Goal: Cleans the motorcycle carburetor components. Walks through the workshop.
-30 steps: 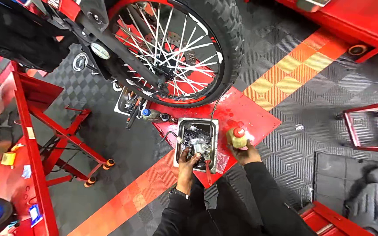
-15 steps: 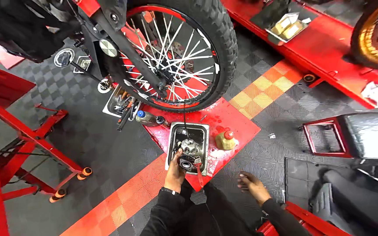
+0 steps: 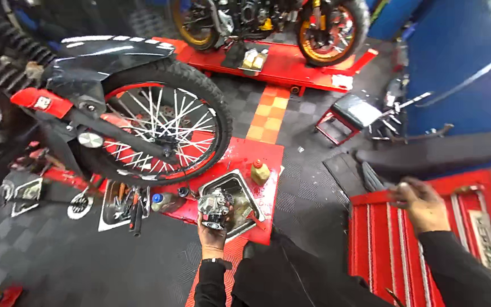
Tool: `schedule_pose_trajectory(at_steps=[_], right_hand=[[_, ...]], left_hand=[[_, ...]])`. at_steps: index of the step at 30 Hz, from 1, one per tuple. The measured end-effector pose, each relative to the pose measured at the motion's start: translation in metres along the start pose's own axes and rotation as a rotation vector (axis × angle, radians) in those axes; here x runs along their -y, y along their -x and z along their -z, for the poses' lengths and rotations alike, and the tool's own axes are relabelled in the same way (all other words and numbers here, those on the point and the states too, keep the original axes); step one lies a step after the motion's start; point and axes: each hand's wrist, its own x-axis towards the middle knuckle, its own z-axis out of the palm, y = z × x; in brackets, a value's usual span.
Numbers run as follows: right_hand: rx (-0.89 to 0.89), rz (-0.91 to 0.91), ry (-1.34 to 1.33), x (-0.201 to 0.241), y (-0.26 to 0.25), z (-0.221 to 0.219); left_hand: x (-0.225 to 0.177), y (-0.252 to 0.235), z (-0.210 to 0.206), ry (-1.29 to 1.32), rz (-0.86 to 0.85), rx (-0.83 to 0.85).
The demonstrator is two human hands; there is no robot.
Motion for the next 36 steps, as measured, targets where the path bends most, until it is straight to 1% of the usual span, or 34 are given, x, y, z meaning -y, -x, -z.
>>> schedule_pose_trajectory(at_steps=[2,3,4,6,7,8,9,11,14,16,18,21,23,25,26,28,29,30,31,32,33,34,35,36], right_hand=[[0.018,-0.245,0.08,-0.065,0.061,0.006],[0.022,-0.358,0.043,-0.087,0.093,0.006],[0.017,-0.451,-0.084,-0.097,0.125,0.006],[-0.003,-0.547,-0.529,-0.098,0.179,0.002],[0.001,-0.538,-0.761,-0.098,0.201,0.001],[0.023,-0.5,-0.932,-0.098,0.219,-0.001],[0.058,-0.447,-1.035,-0.096,0.23,-0.007],[0.096,-0.373,-1.095,-0.079,0.236,-0.026],[0.135,-0.34,-1.053,-0.057,0.23,-0.054],[0.183,-0.329,-0.965,-0.046,0.224,-0.065],[0.225,-0.23,-0.856,-0.033,0.219,-0.068],[0.256,-0.037,-0.72,-0.006,0.212,-0.049],[0.24,0.027,-0.708,0.01,0.202,-0.028],[0.179,0.017,-0.65,0.013,0.187,-0.017],[0.132,-0.02,-0.567,0.007,0.176,-0.018],[0.104,-0.156,-0.272,-0.03,0.149,-0.025],[0.144,-0.245,-0.07,-0.062,0.138,-0.028],[0.25,-0.325,0.171,-0.104,0.133,-0.027],[0.415,-0.378,0.423,-0.145,0.133,-0.024],[0.61,-0.387,0.662,-0.175,0.137,-0.02],[0.79,-0.372,0.86,-0.19,0.143,-0.019],[0.901,-0.331,0.987,-0.187,0.156,-0.018],[0.906,-0.274,1.009,-0.166,0.177,-0.017],[0.82,-0.219,0.965,-0.138,0.201,-0.018]], left_hand=[[-0.011,0.002,0.013,-0.055,0.022,0.0],[-0.018,0.002,0.016,-0.09,0.026,-0.003],[-0.023,0.002,0.02,-0.115,0.027,0.012],[-0.034,0.001,0.024,-0.196,0.016,0.028],[-0.037,0.003,0.024,-0.265,0.015,0.018],[-0.039,0.006,0.024,-0.337,0.019,0.005],[-0.042,0.007,0.023,-0.39,0.026,-0.002],[-0.043,0.007,0.015,-0.454,0.026,0.001],[-0.041,0.006,0.009,-0.474,0.036,0.009],[-0.039,0.004,0.007,-0.459,0.053,-0.001],[-0.039,0.002,0.002,-0.43,0.059,-0.034],[-0.042,0.0,0.003,-0.392,0.073,-0.034],[-0.044,0.009,0.008,-0.385,0.055,-0.044],[-0.049,0.02,0.012,-0.382,0.011,-0.055],[-0.05,0.025,0.014,-0.373,-0.02,-0.061],[-0.05,0.034,0.018,-0.356,-0.081,-0.071],[-0.05,0.039,0.021,-0.358,-0.105,-0.074],[-0.049,0.043,0.024,-0.362,-0.127,-0.073],[-0.049,0.047,0.027,-0.362,-0.151,-0.07],[-0.049,0.047,0.029,-0.366,-0.175,-0.059],[-0.047,0.047,0.031,-0.375,-0.203,-0.043],[-0.045,0.048,0.033,-0.403,-0.24,-0.035],[-0.043,0.052,0.034,-0.437,-0.282,-0.04],[-0.04,0.058,0.033,-0.483,-0.329,-0.063]])
